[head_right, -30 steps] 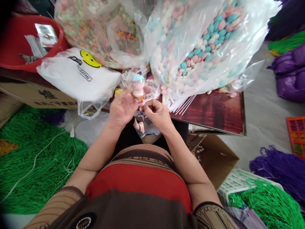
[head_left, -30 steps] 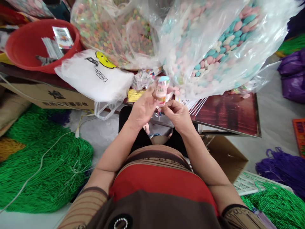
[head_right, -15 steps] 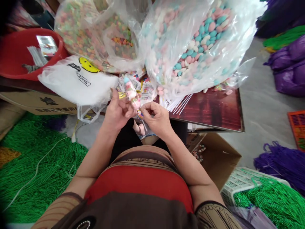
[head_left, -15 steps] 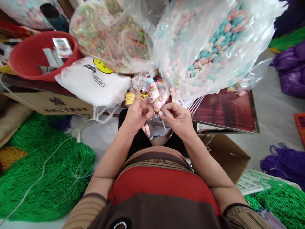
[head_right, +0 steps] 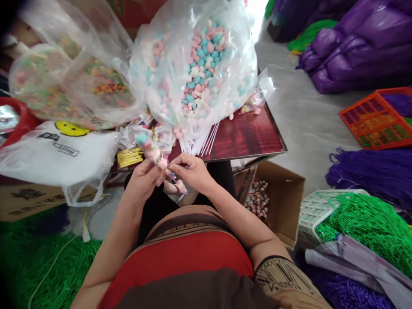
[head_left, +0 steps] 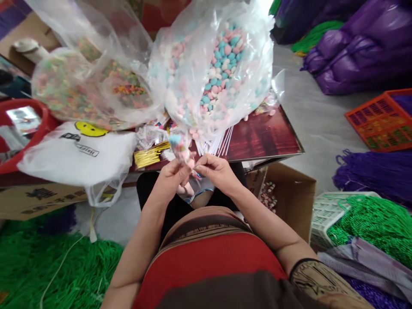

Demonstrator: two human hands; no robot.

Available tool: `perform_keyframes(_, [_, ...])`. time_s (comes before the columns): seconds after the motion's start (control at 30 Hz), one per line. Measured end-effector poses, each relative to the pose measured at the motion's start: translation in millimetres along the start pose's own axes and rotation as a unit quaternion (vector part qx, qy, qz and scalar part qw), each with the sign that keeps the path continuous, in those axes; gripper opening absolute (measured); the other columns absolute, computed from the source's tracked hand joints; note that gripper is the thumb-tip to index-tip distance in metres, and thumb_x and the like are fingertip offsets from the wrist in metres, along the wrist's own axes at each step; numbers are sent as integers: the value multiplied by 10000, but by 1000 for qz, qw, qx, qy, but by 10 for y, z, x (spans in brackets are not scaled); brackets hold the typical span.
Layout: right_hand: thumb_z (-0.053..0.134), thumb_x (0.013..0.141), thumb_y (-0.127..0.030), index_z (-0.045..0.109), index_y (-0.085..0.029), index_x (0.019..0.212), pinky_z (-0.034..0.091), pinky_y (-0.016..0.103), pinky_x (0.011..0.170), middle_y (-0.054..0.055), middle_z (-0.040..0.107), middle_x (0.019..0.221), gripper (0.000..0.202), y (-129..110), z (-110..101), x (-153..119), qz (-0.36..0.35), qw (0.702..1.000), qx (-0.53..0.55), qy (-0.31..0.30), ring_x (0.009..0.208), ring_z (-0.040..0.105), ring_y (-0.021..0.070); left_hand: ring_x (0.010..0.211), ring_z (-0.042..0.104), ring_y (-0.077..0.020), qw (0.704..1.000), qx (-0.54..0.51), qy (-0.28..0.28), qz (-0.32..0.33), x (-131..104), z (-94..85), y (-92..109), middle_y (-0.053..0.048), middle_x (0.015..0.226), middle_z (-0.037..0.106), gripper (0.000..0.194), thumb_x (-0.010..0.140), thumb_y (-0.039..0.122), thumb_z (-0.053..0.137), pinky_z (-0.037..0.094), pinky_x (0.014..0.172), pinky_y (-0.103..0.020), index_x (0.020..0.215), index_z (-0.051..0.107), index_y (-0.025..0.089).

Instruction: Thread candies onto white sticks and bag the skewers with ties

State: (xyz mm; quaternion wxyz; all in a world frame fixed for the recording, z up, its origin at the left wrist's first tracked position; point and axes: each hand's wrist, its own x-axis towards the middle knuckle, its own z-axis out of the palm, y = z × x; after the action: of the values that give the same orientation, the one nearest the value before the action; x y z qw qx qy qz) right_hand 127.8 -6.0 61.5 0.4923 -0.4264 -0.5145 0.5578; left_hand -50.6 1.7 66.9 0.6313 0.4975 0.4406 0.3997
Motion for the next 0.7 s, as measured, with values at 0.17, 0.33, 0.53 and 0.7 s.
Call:
perform_keyframes(0.17, [864, 733, -513, 664, -201, 729, 523, 331, 895, 45, 754, 1028, 371, 131, -288, -222, 112, 975, 190, 20, 942, 674, 181, 968, 746, -196, 956, 188, -215, 69, -3, 321, -74, -72, 1074, 814, 306, 940, 345, 616, 566, 900, -289, 1133, 817, 217])
perform_keyframes(0.33, [837, 780, -496, 647, -205, 709, 522, 358, 930, 39, 735, 843, 354, 93, -836, -682, 126, 983, 103, 85, 972, 697, 211, 1014, 730, -175, 899, 298, -309, 90, -4, 637, -222, -49, 1163, 799, 476, 1001, 265, 491, 552, 949, -297, 1459, 620, 288])
perform_keyframes(0.53, [817, 698, -592, 685, -219, 765, 515, 313, 676, 82, 768, 883, 402, 339, -1939, -1440, 202, 932, -75, 291, 751, 657, 200, 725, 667, -125, 931, 300, -197, 57, 83, 521, -302, -37, 856, 762, 450, 997, 306, 481, 554, 735, -239, 1382, 681, 189])
perform_keyframes(0.7, [747, 613, -498, 679, -258, 642, 540, 371, 700, 50, 695, 682, 251, 796, -2509, -1962, 266, 854, -212, 393, 691, 622, 231, 613, 586, -102, 951, 257, -168, 40, 139, 458, -370, -14, 759, 686, 436, 975, 334, 500, 489, 595, -206, 1315, 719, 173])
